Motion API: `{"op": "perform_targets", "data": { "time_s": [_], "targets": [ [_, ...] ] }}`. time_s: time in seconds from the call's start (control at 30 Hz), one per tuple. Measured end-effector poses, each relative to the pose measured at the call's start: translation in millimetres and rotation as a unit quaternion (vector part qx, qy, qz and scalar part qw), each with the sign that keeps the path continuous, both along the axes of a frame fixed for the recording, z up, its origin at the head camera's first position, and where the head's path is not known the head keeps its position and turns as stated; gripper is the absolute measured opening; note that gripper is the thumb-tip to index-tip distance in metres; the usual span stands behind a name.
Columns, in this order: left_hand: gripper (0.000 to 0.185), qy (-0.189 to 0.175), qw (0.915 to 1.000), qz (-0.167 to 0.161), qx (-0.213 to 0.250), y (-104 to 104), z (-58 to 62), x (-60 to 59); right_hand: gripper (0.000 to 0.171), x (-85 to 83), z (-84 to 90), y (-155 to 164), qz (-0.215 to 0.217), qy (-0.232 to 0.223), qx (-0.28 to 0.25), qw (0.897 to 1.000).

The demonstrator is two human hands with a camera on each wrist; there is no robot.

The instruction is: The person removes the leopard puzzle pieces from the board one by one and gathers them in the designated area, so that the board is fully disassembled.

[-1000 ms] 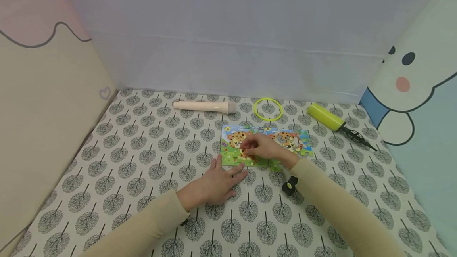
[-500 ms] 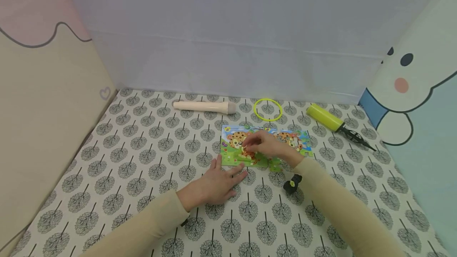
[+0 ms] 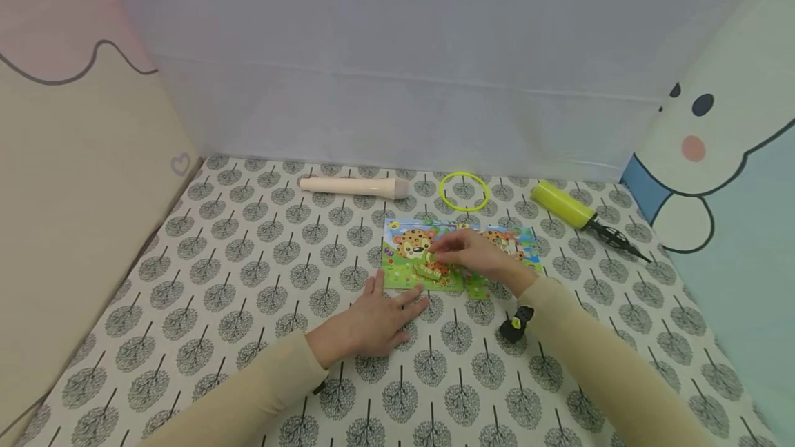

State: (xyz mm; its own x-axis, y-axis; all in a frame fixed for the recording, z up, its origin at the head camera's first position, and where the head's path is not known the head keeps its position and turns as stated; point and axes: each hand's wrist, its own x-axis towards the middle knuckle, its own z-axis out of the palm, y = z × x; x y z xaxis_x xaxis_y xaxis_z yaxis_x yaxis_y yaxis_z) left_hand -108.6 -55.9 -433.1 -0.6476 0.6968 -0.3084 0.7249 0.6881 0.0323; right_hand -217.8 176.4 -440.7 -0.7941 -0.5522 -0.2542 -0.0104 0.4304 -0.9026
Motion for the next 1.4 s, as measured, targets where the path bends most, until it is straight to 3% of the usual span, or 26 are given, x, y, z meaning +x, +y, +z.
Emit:
{"op": "perform_targets", "data": {
  "time_s": [0.3,0.53,0.87,1.2,1.4],
  "targets": [
    [0.063,-0.006,0.9999,0.002,0.009,2.4,1.3,0.1,0.022,2.5,7.3,8.5,-0.03,0.014,-0.001,0.999],
    [0.072,0.024,0.9981,-0.013,0.056,15.7,2.7,-9.0,0.026,9.5,20.9,28.2,-0.038,0.023,-0.01,0.999],
    [0.075,0.053,0.9984,-0.013,0.014,26.2,5.1,-14.9,0.026,11.2,16.9,79.9,-0.045,0.033,0.015,0.998],
    [0.072,0.041,0.999,-0.013,0.01,27.8,5.1,-18.1,0.028,22.8,15.1,120.9,-0.048,0.033,0.077,0.995],
    [0.072,0.038,0.9991,-0.017,0.012,28.1,6.1,-22.2,0.025,26.5,15.2,133.3,-0.027,-0.001,0.073,0.997]
  ]
}}
